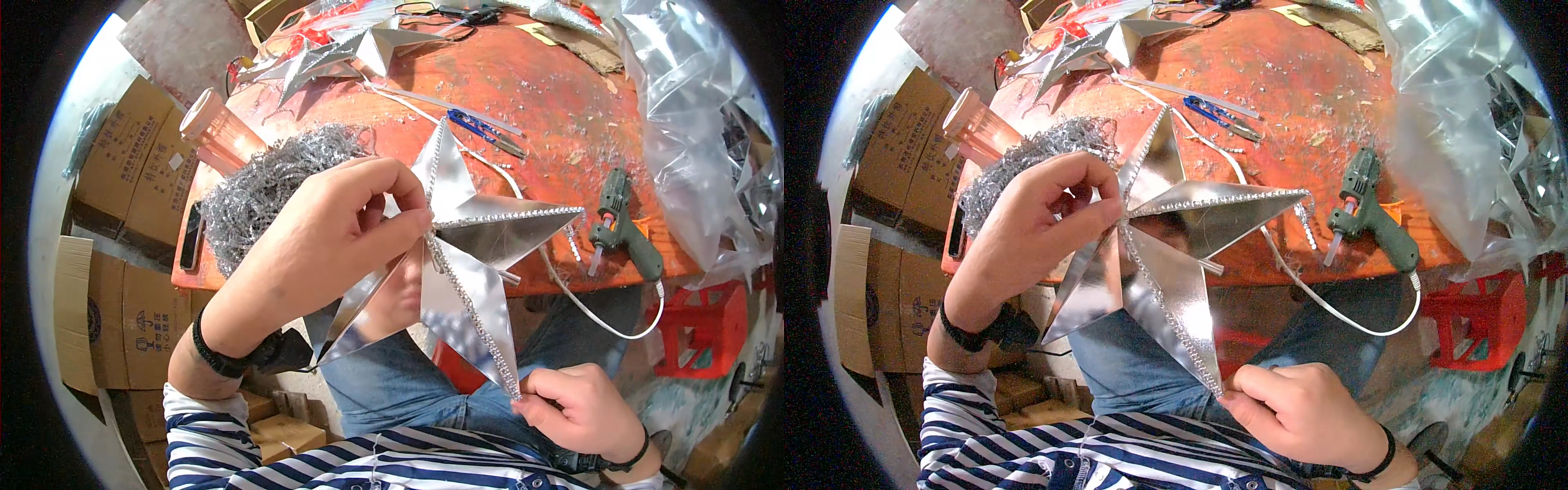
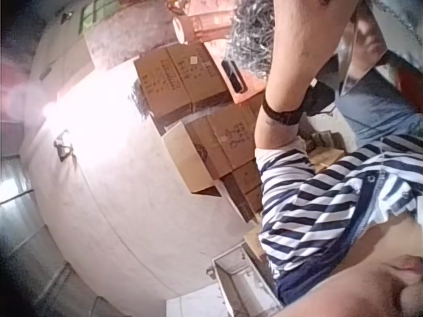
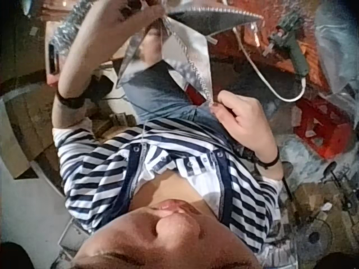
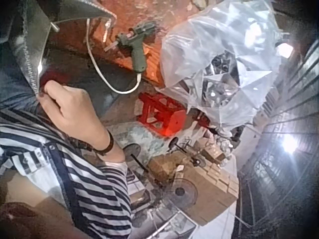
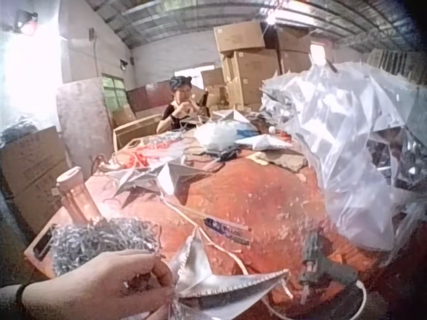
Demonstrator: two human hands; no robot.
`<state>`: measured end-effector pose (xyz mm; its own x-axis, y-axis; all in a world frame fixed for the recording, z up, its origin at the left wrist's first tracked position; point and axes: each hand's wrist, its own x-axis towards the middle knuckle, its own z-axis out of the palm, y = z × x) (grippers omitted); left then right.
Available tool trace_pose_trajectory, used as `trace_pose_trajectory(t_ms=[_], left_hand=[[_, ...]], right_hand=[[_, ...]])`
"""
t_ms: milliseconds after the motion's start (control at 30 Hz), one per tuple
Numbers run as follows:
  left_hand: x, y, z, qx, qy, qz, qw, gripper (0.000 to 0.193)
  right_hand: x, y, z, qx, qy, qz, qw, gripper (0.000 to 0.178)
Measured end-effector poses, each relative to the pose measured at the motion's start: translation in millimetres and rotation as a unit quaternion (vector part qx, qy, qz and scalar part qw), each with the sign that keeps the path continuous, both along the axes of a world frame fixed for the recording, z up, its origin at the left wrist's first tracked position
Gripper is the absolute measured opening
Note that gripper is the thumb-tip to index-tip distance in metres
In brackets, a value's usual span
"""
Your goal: The person uses a hot glue gun to attach a silver beaded chain to the edges of a large, silver, star-shaped decoration. They repeatedly apply glue and press the chain onto the star's points while holding the object in their hands.
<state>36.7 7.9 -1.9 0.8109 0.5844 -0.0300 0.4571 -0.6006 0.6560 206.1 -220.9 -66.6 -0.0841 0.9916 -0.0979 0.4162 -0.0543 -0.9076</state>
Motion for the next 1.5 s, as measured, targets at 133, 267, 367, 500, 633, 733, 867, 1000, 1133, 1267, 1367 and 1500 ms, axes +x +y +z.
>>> trace_pose_trajectory(t_ms=[133, 267, 367, 500, 633, 733, 867, 1000, 1133, 1267, 1367, 1500], left_hand=[[-2.7, 4.9, -3.9, -0.137, -0.143, 0.062, 0.978, 0.015], [-21.8, 6.0, 7.3, -0.162, -0.310, 0.076, 0.934, 0.018], [-52.1, -4.7, -11.6, -0.023, -0.259, 0.079, 0.963, 0.019], [-79.2, -22.6, -23.1, 0.187, -0.070, -0.013, 0.980, 0.045], [-79.7, -45.9, -35.1, 0.107, -0.053, -0.001, 0.993, 0.053], [-79.5, -54.8, -38.3, 0.098, -0.087, -0.052, 0.990, 0.062], [-67.5, -63.7, -46.6, 0.073, -0.112, -0.110, 0.985, 0.070], [-58.9, -65.7, -53.9, 0.104, -0.124, -0.117, 0.980, 0.064], [-74.3, -64.8, -59.0, 0.188, -0.177, -0.111, 0.960, 0.047], [-73.3, -68.1, -44.5, 0.290, -0.147, -0.064, 0.943, 0.038], [-52.7, -60.0, -34.7, 0.327, -0.092, -0.035, 0.940, 0.044], [-28.6, -47.2, -32.6, 0.350, -0.067, -0.024, 0.934, 0.054]], right_hand=[[-0.7, 1.1, -1.2, 0.000, -0.028, 0.009, 1.000, 0.016], [2.2, 1.5, -1.5, -0.003, -0.041, 0.024, 0.999, 0.015], [10.4, 1.1, -0.7, 0.054, -0.051, 0.017, 0.997, 0.016], [37.5, -1.7, 20.3, 0.076, -0.129, -0.087, 0.985, 0.020], [62.7, 6.3, 14.4, 0.117, -0.411, -0.302, 0.852, 0.046], [93.7, 14.7, -3.8, 0.063, -0.403, -0.255, 0.877, 0.066], [118.6, 28.9, -20.0, 0.058, -0.405, -0.201, 0.890, 0.057], [118.0, 34.7, -7.2, 0.092, -0.438, -0.196, 0.873, 0.042], [102.6, 25.3, 12.3, 0.127, -0.340, -0.322, 0.875, 0.031], [67.7, 36.7, 46.1, 0.105, -0.232, -0.375, 0.891, 0.029], [62.3, 35.3, 29.5, 0.219, -0.264, -0.398, 0.851, 0.033], [38.9, 40.1, 45.2, 0.237, -0.353, -0.332, 0.842, 0.033]])
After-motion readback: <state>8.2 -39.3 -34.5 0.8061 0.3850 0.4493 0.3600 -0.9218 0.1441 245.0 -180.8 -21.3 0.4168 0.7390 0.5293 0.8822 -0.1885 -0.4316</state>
